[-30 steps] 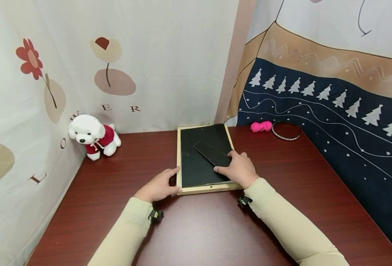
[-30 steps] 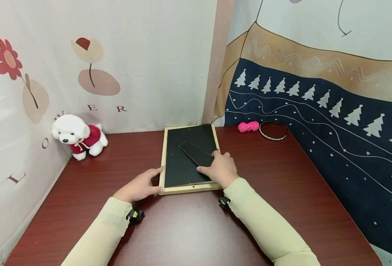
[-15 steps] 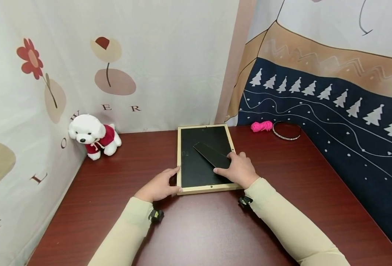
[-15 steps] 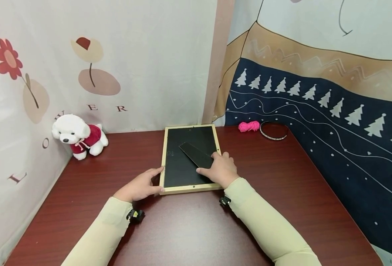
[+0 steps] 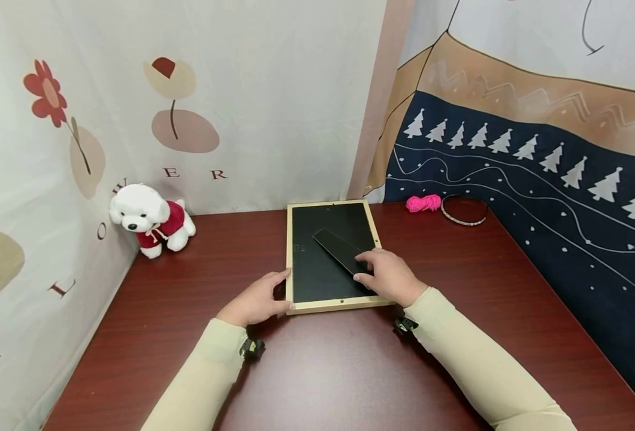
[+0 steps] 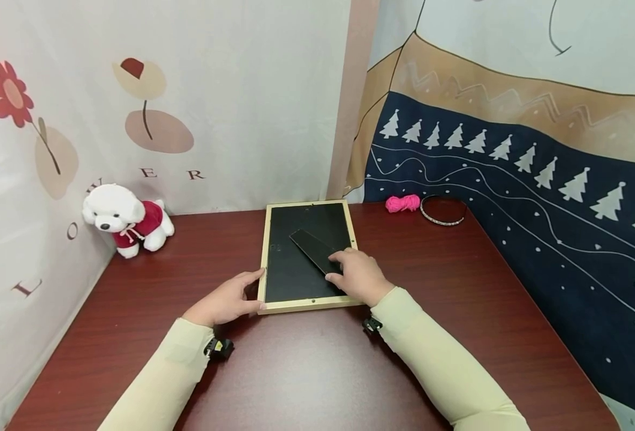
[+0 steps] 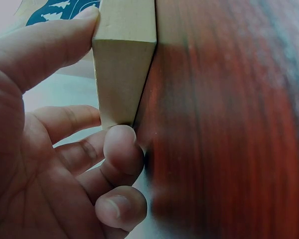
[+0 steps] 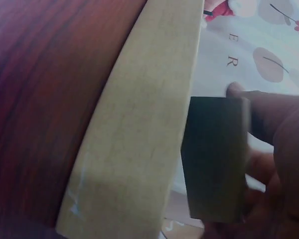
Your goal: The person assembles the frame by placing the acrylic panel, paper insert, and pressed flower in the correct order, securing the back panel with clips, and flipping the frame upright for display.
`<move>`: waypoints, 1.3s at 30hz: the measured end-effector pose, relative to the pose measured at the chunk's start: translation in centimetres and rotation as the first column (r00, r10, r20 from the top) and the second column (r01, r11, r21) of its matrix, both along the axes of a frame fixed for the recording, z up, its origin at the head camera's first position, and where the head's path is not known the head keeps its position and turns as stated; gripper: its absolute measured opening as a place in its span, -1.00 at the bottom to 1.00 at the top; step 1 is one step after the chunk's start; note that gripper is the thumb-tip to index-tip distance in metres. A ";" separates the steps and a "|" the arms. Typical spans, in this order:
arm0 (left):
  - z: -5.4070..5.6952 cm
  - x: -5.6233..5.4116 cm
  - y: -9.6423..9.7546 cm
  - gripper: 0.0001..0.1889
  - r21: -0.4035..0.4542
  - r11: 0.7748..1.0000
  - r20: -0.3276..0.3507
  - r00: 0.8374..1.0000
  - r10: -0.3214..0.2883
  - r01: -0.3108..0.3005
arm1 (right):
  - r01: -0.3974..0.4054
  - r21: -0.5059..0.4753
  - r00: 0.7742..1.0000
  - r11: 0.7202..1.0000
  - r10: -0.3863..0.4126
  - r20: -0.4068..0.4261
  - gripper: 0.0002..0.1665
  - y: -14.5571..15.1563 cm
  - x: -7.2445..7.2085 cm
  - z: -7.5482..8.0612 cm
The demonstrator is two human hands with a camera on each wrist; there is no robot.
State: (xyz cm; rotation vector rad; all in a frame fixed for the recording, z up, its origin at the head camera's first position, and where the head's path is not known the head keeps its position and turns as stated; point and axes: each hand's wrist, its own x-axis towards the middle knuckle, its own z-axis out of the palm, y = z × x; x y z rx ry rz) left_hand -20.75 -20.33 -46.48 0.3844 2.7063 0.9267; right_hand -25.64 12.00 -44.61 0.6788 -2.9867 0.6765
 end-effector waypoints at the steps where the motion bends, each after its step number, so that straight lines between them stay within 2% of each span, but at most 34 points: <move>1: 0.0 0.0 0.0 -0.07 0.000 1.000 0.001 1.000 0.000 0.000 | -0.030 -0.028 0.999 0.999 0.031 0.038 -0.43 0.0 -0.1 0.0; 3: 0.0 0.0 0.1 -0.08 -0.005 1.000 -0.005 1.000 -0.005 0.004 | -0.075 -0.067 0.991 0.995 0.082 0.109 -0.38 0.1 -0.2 -0.1; 6: 0.1 0.0 0.1 -0.08 -0.010 1.000 -0.006 1.000 -0.007 0.007 | -0.132 -0.074 0.974 0.988 0.143 0.176 -0.23 0.1 -0.4 -0.3; 11: 0.1 0.0 0.1 -0.08 -0.005 1.000 -0.001 1.000 0.002 -0.002 | -0.184 -0.052 0.958 0.982 0.191 0.214 -0.07 -0.2 -0.5 -0.5; 20: 0.1 0.0 0.3 -0.08 -0.018 1.000 -0.010 1.000 -0.013 0.013 | -0.133 -0.014 0.952 0.991 0.132 0.276 -0.13 -0.9 -0.5 0.0; 27: 0.1 0.0 0.3 -0.08 -0.015 1.000 -0.010 1.000 -0.013 0.013 | -0.093 0.003 0.955 0.996 0.089 0.282 -0.16 -1.5 -0.4 -0.1; 39: 0.1 0.0 0.1 -0.07 -0.011 1.000 0.004 1.000 0.001 -0.001 | 0.044 0.046 0.946 0.998 -0.057 0.320 -0.20 -3.2 -0.7 0.2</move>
